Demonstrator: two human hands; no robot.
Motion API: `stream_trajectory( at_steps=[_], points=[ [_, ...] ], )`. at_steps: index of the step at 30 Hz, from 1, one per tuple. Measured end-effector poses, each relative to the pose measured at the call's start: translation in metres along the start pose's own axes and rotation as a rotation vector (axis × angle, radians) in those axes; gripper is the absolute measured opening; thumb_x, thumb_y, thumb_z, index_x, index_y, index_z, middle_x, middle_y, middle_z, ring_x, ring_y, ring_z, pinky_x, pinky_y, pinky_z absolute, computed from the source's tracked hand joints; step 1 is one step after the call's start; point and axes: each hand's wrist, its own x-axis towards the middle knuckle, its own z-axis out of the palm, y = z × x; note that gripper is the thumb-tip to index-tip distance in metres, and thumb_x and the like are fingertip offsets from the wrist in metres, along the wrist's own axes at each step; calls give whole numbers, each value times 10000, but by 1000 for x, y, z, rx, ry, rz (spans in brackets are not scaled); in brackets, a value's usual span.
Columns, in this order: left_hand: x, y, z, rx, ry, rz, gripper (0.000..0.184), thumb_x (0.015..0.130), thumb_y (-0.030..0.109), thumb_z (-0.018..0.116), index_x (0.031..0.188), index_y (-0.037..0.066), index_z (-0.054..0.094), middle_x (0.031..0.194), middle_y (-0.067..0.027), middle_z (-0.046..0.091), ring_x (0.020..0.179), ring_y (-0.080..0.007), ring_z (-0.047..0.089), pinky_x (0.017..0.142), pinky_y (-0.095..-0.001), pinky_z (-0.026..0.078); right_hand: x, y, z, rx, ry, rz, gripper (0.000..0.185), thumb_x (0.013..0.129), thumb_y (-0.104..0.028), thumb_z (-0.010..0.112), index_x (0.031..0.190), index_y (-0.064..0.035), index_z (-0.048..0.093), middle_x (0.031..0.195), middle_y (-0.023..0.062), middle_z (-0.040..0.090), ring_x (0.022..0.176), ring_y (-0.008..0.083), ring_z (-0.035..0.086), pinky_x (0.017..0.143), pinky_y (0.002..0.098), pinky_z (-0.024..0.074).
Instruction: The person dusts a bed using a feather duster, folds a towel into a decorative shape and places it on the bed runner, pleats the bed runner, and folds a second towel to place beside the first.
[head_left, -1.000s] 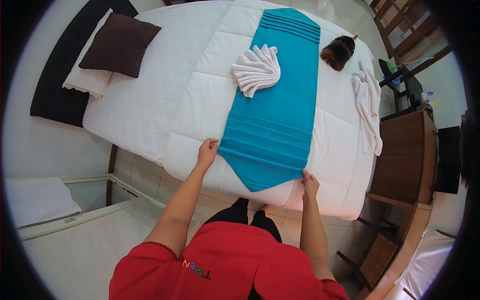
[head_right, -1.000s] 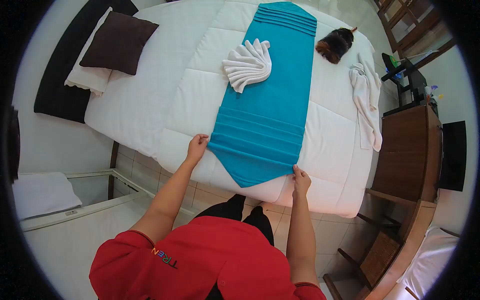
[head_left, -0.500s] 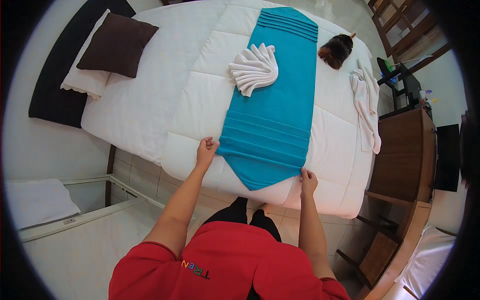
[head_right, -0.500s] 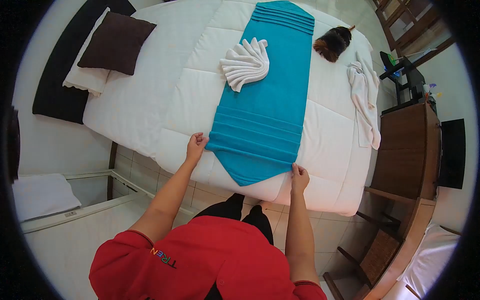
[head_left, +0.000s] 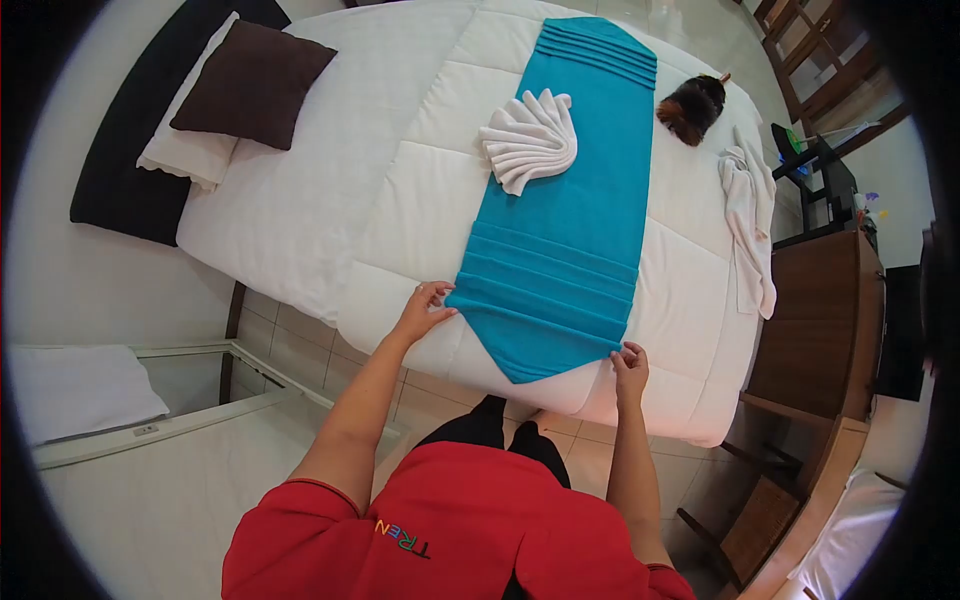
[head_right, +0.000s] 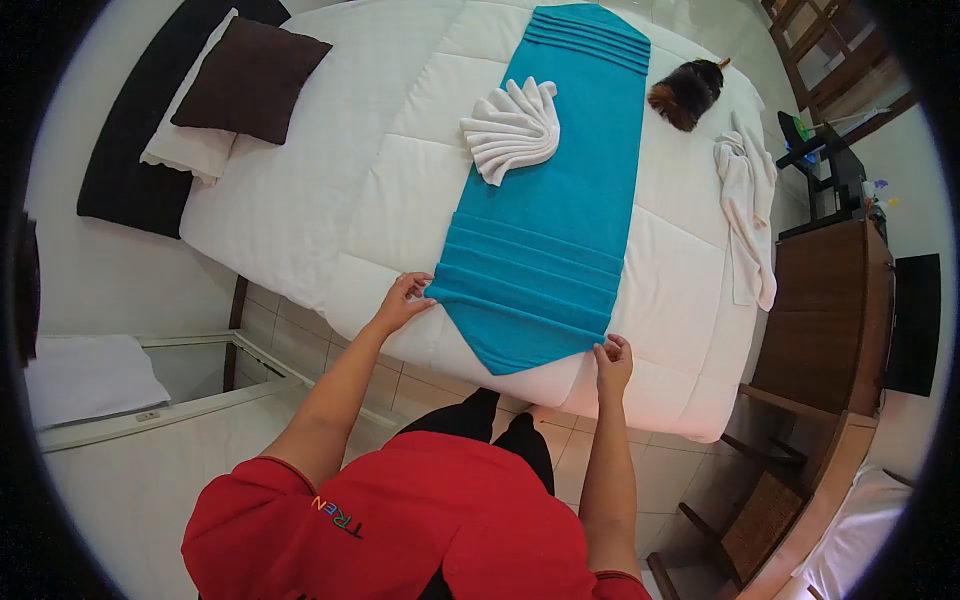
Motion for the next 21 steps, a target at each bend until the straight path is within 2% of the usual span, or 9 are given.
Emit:
stream_trajectory(
  at_steps=[2,5,9,11,15,17,21],
  points=[
    [5,5,2,178,-28,81,310,703,101,749,984,84,618,951,-66,509,812,-170,510,749,-293,457,2,0,-2,3,-42,-6,298,785,-33,648,1066,-3,554,784,47,614,678,98,548,580,216,431],
    [12,-3,6,250,-42,80,203,728,74,730,900,40,629,909,-57,502,838,-179,508,756,-282,448,5,-1,-1,-71,-62,1,288,782,-18,639,1060,10,569,775,41,613,676,93,548,587,217,436],
    [14,-9,10,189,-8,75,161,742,72,716,871,27,632,934,-75,517,848,-187,525,743,-290,456,5,-1,1,-101,-1,38,266,780,-60,672,1016,36,591,771,51,626,677,98,567,598,219,450],
    [11,-12,12,111,72,168,162,721,72,725,850,23,641,920,-87,544,819,-204,551,708,-291,468,4,-5,4,-149,21,80,256,777,-77,687,984,47,601,761,62,633,682,104,584,610,219,460],
    [7,-7,9,136,73,191,149,733,77,716,852,21,645,904,-84,566,822,-200,562,713,-287,471,3,-7,4,-100,-25,124,223,783,-111,693,924,44,620,748,66,644,663,103,583,583,225,452],
    [6,-3,4,188,-14,54,144,752,87,701,869,22,649,854,-83,593,791,-186,576,713,-277,477,1,-7,0,-50,-41,107,210,784,-112,692,909,42,624,741,62,643,649,101,575,575,225,447],
    [1,-6,-6,159,-99,-65,149,775,109,687,880,10,650,803,-81,628,737,-163,589,703,-275,482,-7,-13,-13,-76,-114,123,179,775,-105,696,881,25,632,738,48,641,609,90,540,555,220,431]
  ],
)
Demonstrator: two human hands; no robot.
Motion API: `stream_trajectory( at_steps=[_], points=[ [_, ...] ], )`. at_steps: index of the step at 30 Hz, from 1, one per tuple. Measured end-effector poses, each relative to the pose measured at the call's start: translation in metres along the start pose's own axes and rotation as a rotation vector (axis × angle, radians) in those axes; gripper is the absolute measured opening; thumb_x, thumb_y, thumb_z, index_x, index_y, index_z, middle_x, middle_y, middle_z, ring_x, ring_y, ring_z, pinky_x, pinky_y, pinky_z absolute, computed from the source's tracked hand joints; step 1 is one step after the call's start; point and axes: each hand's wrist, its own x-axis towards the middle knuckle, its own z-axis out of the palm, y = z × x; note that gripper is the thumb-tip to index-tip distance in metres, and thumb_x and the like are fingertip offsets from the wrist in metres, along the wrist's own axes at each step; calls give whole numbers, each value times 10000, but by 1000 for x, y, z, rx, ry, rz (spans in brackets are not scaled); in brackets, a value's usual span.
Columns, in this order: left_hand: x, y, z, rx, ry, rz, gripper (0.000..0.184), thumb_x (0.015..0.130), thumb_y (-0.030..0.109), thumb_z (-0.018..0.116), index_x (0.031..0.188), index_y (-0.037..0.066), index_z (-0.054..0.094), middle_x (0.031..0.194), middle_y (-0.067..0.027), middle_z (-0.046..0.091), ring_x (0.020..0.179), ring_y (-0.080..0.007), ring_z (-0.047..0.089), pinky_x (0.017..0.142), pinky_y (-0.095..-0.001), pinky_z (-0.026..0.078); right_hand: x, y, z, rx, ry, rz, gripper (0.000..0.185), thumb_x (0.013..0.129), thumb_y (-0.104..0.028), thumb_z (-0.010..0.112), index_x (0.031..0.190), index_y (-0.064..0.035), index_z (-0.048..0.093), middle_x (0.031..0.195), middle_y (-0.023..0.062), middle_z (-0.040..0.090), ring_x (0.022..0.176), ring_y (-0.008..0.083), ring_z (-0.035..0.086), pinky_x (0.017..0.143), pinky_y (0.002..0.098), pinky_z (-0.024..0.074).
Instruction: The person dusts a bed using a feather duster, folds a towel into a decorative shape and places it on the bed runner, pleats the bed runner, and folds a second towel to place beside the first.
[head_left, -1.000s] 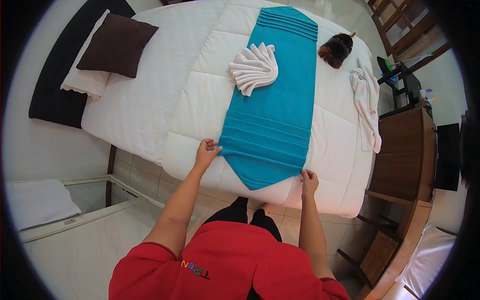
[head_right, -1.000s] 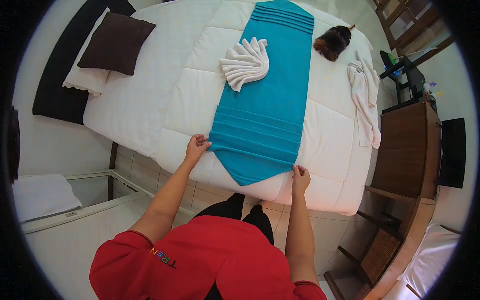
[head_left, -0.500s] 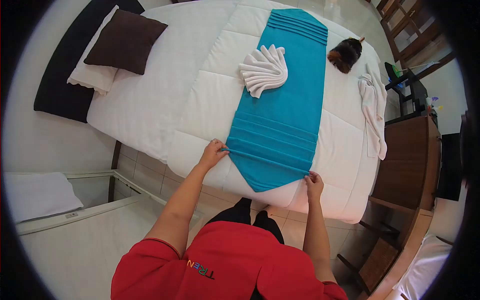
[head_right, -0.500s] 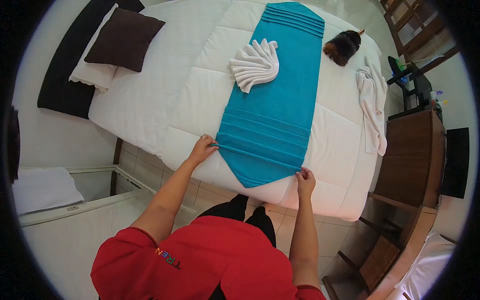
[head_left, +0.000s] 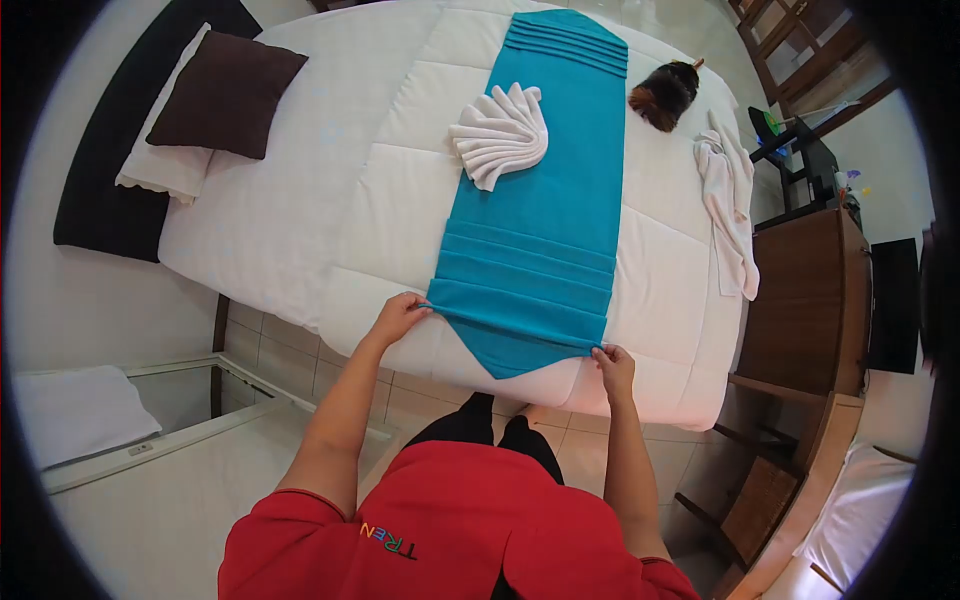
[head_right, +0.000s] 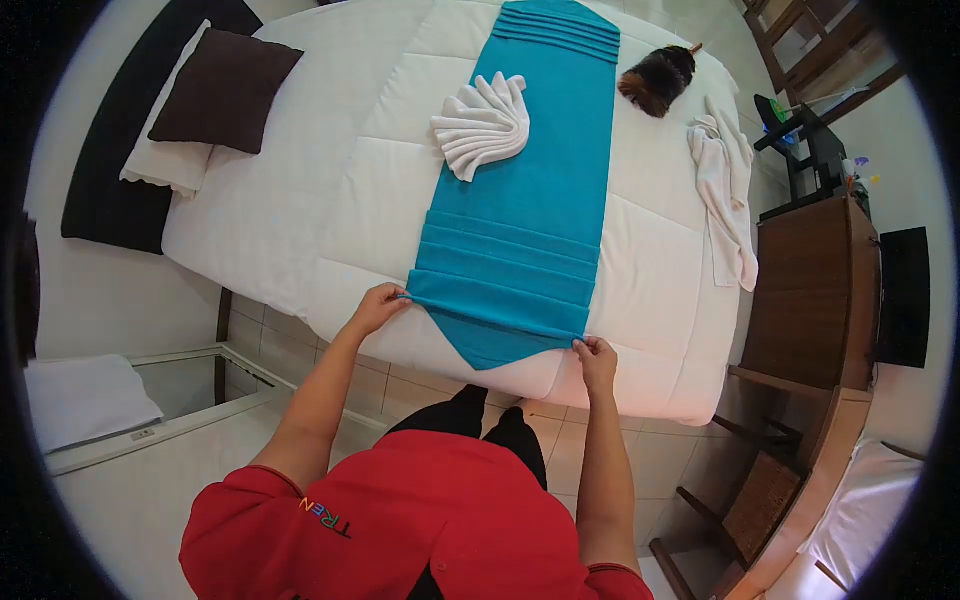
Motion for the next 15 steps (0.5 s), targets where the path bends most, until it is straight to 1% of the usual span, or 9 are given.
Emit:
stream_trajectory(
  at_steps=[2,3,5,6,7,8,9,11,15],
  points=[
    [-7,3,-4,-192,-124,-119,148,811,116,669,898,0,643,840,-53,647,742,-108,570,693,-244,464,-6,3,-4,-27,-23,29,170,772,-106,698,870,18,636,737,43,641,601,86,531,553,218,428],
    [-8,1,-5,-192,-124,-118,148,811,116,669,898,0,643,840,-53,647,742,-108,570,693,-244,464,-8,5,-5,-39,-35,41,173,765,-109,701,867,15,638,732,41,643,601,85,533,553,221,428],
    [-10,-2,-6,-151,-148,-120,151,817,107,662,922,-1,644,850,-59,648,752,-108,571,696,-239,463,-10,8,-7,-51,-46,52,176,758,-112,705,863,13,640,727,40,645,600,84,535,552,224,429],
    [-10,-8,-7,-151,-149,-120,151,817,107,662,922,-1,644,850,-59,648,752,-108,571,696,-239,463,-10,10,-8,-101,-102,69,181,751,-115,707,859,15,641,716,43,646,598,86,539,550,229,432],
    [-10,-13,-7,-138,-241,-164,166,806,120,675,918,1,652,838,-58,652,749,-111,572,696,-246,464,-11,12,-9,-151,-158,85,187,745,-118,709,855,17,643,706,46,648,595,89,543,548,233,435],
    [-9,-18,-8,-124,-332,-208,180,794,134,688,915,3,660,827,-56,656,746,-114,574,697,-252,464,-12,14,-10,-150,-159,85,187,745,-118,709,855,17,643,706,46,648,595,89,543,548,233,435],
    [-10,-13,-11,-122,-331,-209,180,794,134,688,915,3,660,827,-56,656,746,-114,574,697,-252,464,-14,14,-11,-192,-193,83,184,741,-117,709,846,19,642,701,50,649,592,93,547,544,237,438],
    [-12,4,-20,73,-498,-272,216,762,178,719,891,10,680,798,-63,665,738,-123,578,694,-271,463,-16,18,-14,-234,-228,83,182,737,-115,710,837,20,642,696,55,651,589,96,552,540,241,441],
    [-14,0,-18,92,-435,-260,253,711,215,750,845,11,684,749,-87,664,705,-146,589,672,-295,468,-18,19,-18,-272,-266,90,146,734,-91,705,803,20,641,694,56,650,588,100,555,534,243,441]
  ],
)
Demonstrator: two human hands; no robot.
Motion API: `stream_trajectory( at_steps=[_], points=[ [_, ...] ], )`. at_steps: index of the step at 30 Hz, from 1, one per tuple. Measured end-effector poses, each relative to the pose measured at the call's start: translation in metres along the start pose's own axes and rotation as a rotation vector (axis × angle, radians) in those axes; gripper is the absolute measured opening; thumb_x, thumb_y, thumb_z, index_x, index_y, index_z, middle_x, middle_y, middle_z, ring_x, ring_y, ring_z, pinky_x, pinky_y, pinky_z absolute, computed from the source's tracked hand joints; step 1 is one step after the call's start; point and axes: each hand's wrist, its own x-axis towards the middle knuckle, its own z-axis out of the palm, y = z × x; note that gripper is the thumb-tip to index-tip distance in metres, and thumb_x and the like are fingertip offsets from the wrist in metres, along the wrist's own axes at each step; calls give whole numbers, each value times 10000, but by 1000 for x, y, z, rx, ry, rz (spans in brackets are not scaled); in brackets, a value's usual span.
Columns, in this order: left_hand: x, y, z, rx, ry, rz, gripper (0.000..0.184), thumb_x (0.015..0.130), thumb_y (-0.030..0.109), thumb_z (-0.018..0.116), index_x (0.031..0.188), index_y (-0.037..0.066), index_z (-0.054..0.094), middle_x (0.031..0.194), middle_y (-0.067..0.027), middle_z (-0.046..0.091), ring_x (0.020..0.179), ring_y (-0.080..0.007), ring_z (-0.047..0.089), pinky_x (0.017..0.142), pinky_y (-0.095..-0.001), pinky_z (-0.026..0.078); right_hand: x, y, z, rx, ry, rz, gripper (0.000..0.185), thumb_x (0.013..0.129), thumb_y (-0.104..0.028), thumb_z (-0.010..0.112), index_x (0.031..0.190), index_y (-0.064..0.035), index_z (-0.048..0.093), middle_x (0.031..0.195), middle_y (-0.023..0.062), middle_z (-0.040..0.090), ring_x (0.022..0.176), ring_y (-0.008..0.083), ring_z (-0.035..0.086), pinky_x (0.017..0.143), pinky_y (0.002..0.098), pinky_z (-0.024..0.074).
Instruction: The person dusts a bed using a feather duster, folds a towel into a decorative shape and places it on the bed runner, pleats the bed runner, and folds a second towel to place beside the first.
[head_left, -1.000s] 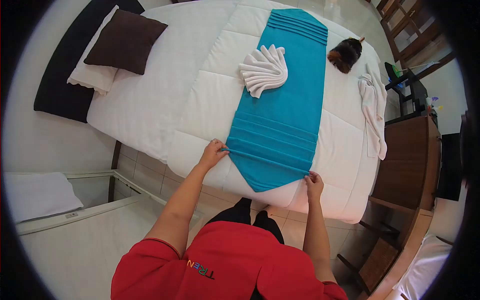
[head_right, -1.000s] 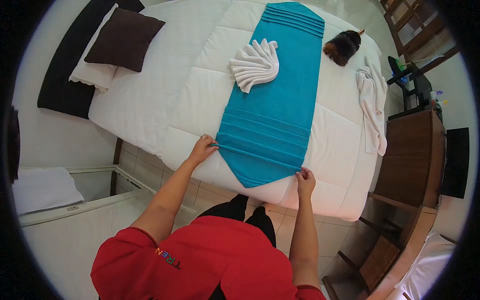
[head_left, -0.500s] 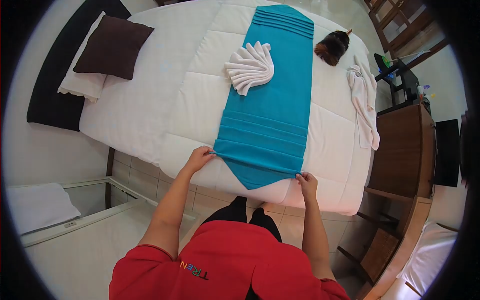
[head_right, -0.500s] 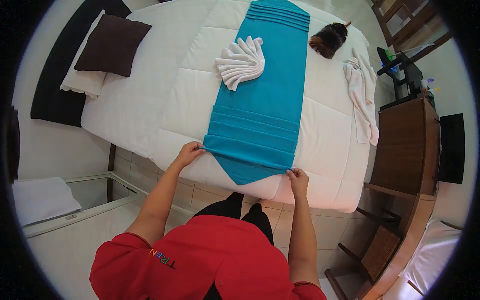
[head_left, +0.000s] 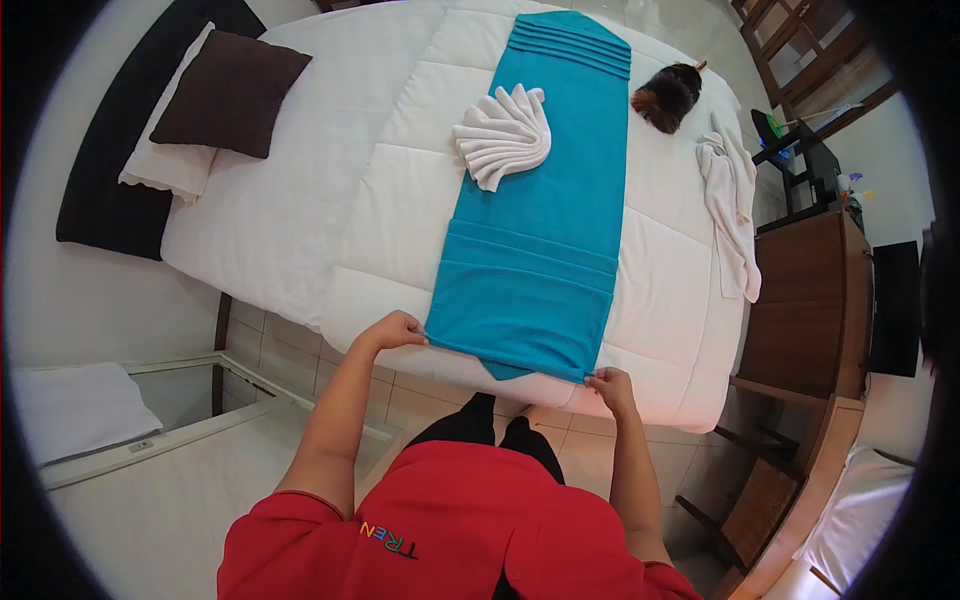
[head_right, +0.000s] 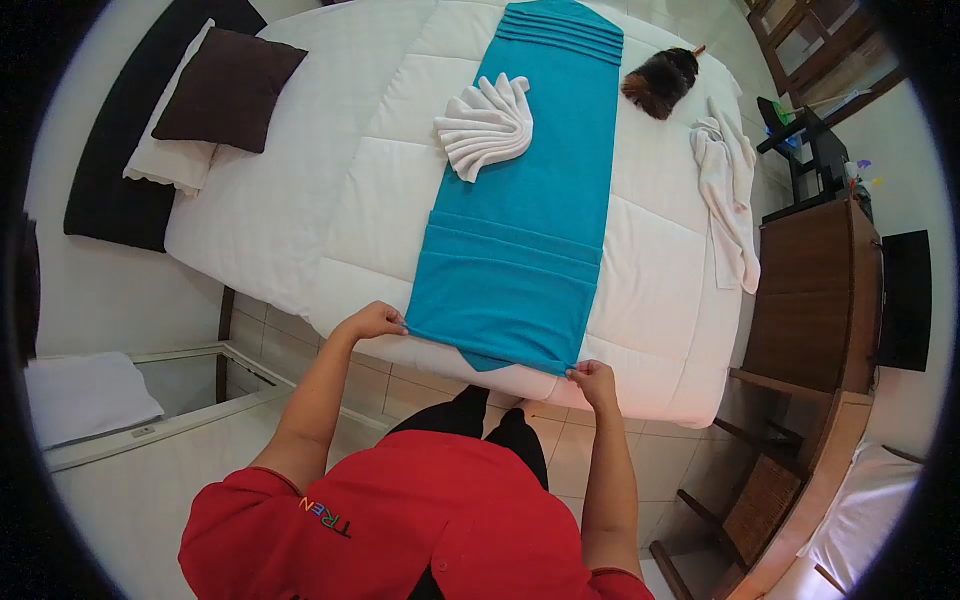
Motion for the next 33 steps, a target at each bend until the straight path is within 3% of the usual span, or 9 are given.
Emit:
stream_trajectory(
  at_steps=[9,18,20,21,23,26,28,30,33],
  points=[
    [3,-8,4,47,32,3,283,680,216,757,858,5,694,788,-134,675,717,-198,615,687,-313,479,-4,-6,-1,-93,-57,-1,153,705,-79,727,777,23,638,672,70,647,585,123,581,538,259,457],
    [-5,2,-1,237,-171,-126,323,641,265,781,786,-9,689,774,-132,674,745,-209,630,704,-310,487,-6,-6,-1,-280,-233,68,199,671,-115,768,742,0,622,673,84,645,585,151,591,555,287,470],
    [5,-5,2,35,93,-10,406,644,324,790,831,-15,669,782,-140,668,750,-216,632,717,-315,491,1,-10,-3,-433,0,-123,227,698,-175,758,756,-2,623,711,102,650,620,172,604,571,304,478],
    [6,2,4,36,90,-10,406,644,324,790,831,-15,669,782,-140,668,750,-216,632,717,-315,491,4,-16,-3,-432,1,-121,227,698,-175,758,756,-2,623,711,102,650,620,172,604,571,304,478],
    [13,26,4,-82,566,-8,495,678,389,771,908,-29,637,834,-150,660,750,-223,632,704,-319,501,15,-40,-5,-262,320,-123,323,714,-272,745,819,12,634,811,134,662,746,213,634,665,324,492],
    [40,31,-3,-292,549,-102,554,733,414,723,1029,-35,586,906,-148,643,808,-216,624,726,-318,503,47,-48,-3,-60,596,-311,335,749,-288,721,857,20,644,730,106,644,622,177,599,579,305,480],
    [54,36,-7,-562,394,-202,551,774,322,700,1151,-33,511,951,-149,632,864,-212,616,753,-313,497,65,-48,-5,-87,513,-211,345,748,-282,724,872,29,643,736,104,643,616,169,595,577,297,479],
    [50,40,-3,-421,378,-149,529,764,261,710,1156,-28,503,952,-145,631,863,-205,614,741,-308,496,70,-46,-7,-137,314,-69,376,706,-213,746,931,58,617,805,142,659,706,205,629,654,311,500],
    [40,43,-3,-376,298,-102,572,704,149,750,1173,-36,481,968,-159,626,880,-216,613,749,-314,499,58,-42,-6,-37,172,-36,387,660,-116,770,953,64,594,779,128,649,641,172,609,582,290,491]
  ],
)
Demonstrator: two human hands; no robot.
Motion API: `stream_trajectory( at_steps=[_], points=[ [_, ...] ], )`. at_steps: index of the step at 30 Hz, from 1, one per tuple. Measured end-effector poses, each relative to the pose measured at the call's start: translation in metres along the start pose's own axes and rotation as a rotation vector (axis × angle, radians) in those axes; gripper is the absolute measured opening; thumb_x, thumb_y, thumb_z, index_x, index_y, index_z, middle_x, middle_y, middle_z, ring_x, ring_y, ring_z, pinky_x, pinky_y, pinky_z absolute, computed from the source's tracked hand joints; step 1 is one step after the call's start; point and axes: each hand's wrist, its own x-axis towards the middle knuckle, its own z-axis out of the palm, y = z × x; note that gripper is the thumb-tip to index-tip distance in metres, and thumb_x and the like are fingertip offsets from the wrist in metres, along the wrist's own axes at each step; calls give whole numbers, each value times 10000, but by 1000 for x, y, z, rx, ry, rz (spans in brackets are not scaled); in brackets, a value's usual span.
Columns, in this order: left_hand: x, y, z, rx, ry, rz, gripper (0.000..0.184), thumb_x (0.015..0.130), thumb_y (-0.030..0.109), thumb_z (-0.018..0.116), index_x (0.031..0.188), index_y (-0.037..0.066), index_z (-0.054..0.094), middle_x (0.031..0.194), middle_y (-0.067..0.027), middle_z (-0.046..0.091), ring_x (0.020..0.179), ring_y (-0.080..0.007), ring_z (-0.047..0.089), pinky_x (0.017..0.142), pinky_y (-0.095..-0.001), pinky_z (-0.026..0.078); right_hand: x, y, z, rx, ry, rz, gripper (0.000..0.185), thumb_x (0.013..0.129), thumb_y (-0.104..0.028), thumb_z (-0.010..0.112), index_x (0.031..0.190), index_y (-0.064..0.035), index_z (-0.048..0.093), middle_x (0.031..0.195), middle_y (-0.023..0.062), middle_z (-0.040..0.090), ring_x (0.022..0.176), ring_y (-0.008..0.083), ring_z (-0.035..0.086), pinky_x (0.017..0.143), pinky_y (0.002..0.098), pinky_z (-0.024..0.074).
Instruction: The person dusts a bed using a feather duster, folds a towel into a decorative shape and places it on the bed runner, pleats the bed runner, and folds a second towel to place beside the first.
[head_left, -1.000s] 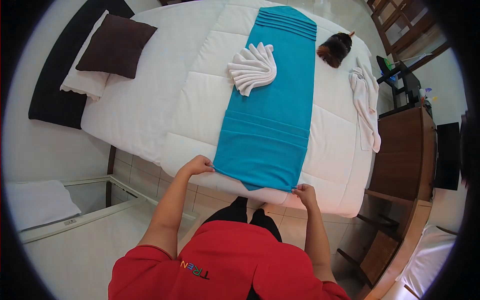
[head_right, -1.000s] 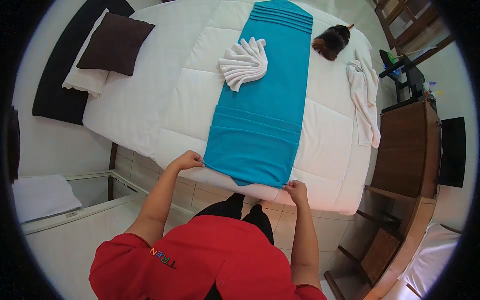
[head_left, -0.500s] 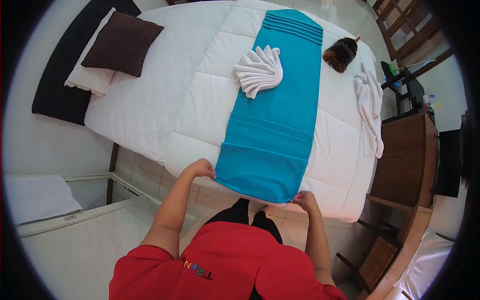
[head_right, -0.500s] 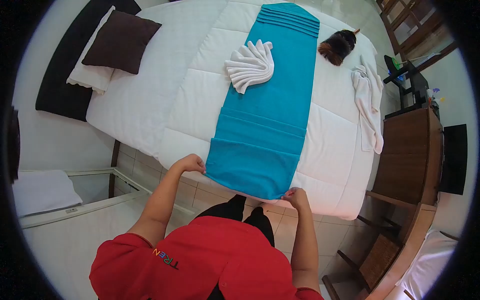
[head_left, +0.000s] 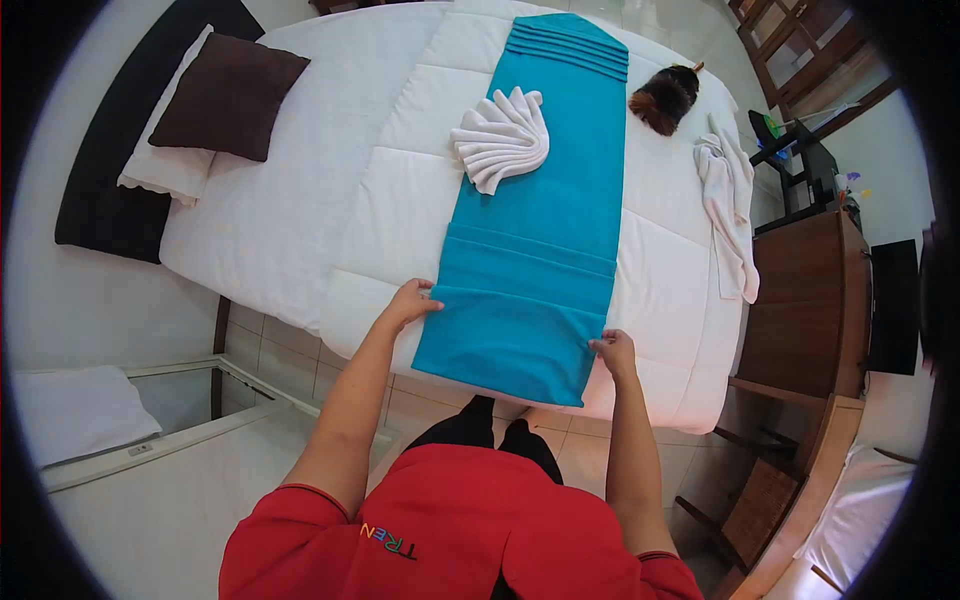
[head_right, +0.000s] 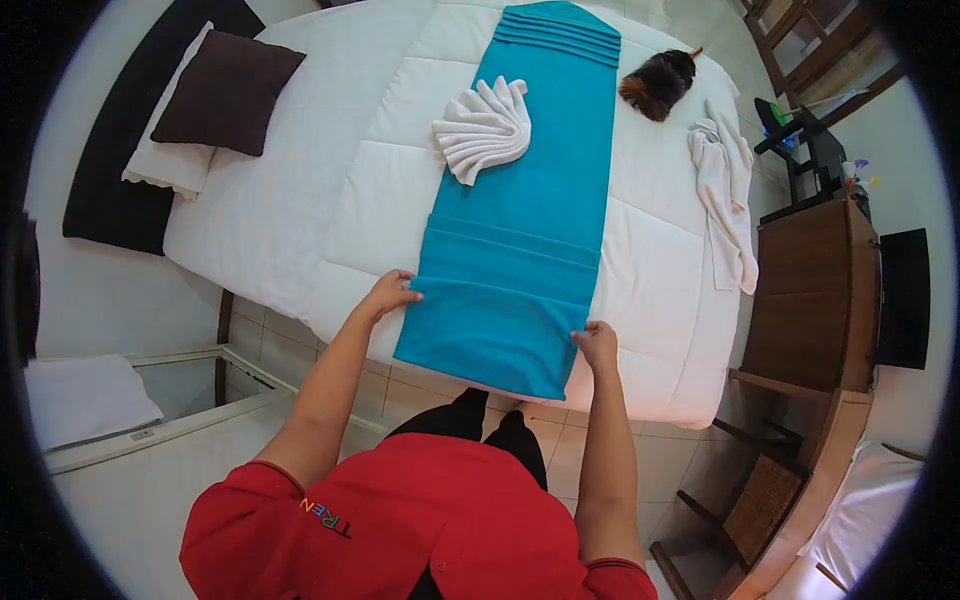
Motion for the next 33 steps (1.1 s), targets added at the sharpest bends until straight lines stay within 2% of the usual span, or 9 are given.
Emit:
stream_trajectory(
  at_steps=[1,4,8,11,13,19,24,26,33],
  points=[
    [-2,-2,-3,-85,-67,-32,635,652,96,780,1186,-49,467,984,-176,623,899,-235,614,768,-326,502,-8,-1,-2,91,-11,34,393,638,-46,771,955,72,573,748,112,633,587,147,581,522,262,469],
    [-5,-16,-11,8,-173,-104,615,632,73,782,1163,-43,495,982,-173,627,910,-237,612,792,-323,494,-20,16,-8,166,-157,123,354,660,-33,745,954,65,573,770,110,644,583,146,572,525,252,456],
    [0,-32,-11,144,-229,-76,577,616,104,795,1114,-48,546,978,-169,634,881,-226,619,780,-313,495,-26,17,-12,-50,-245,158,353,663,-91,765,931,53,585,744,116,648,616,151,595,528,254,457],
    [0,-26,-8,337,-169,39,505,634,171,794,1039,-58,598,952,-160,642,834,-206,624,733,-302,500,-19,5,-8,-134,-58,33,321,682,-176,766,865,50,631,723,129,655,613,174,606,539,279,456],
    [-2,-10,-3,94,-47,-86,451,664,240,779,953,-74,634,876,-144,650,751,-186,615,670,-295,493,-12,-3,-6,-183,5,17,336,674,-222,773,823,51,645,705,126,650,616,189,607,567,308,470],
    [-2,-10,-5,135,-26,-107,373,694,262,764,815,-72,654,724,-103,630,618,-165,564,584,-292,461,-8,-1,-4,-259,25,55,317,700,-274,754,759,29,681,691,108,654,641,179,608,594,318,466],
    [-6,-10,-6,-106,-20,-56,336,726,256,753,826,-50,659,748,-86,632,647,-150,560,594,-280,456,-12,-1,-7,-72,47,34,290,736,-258,737,772,24,677,661,51,623,586,132,537,558,274,424],
    [-8,0,-6,-226,-26,-32,316,739,248,748,833,-41,662,760,-77,635,667,-141,560,611,-273,455,-10,-10,-9,177,54,72,273,757,-242,723,815,21,674,689,32,621,584,105,499,555,246,400],
    [17,15,1,-278,159,84,263,755,227,745,858,-4,672,788,-34,640,731,-106,555,669,-239,438,14,-35,-10,221,199,25,320,745,-261,737,881,24,686,720,46,644,606,100,515,573,242,420]
  ],
)
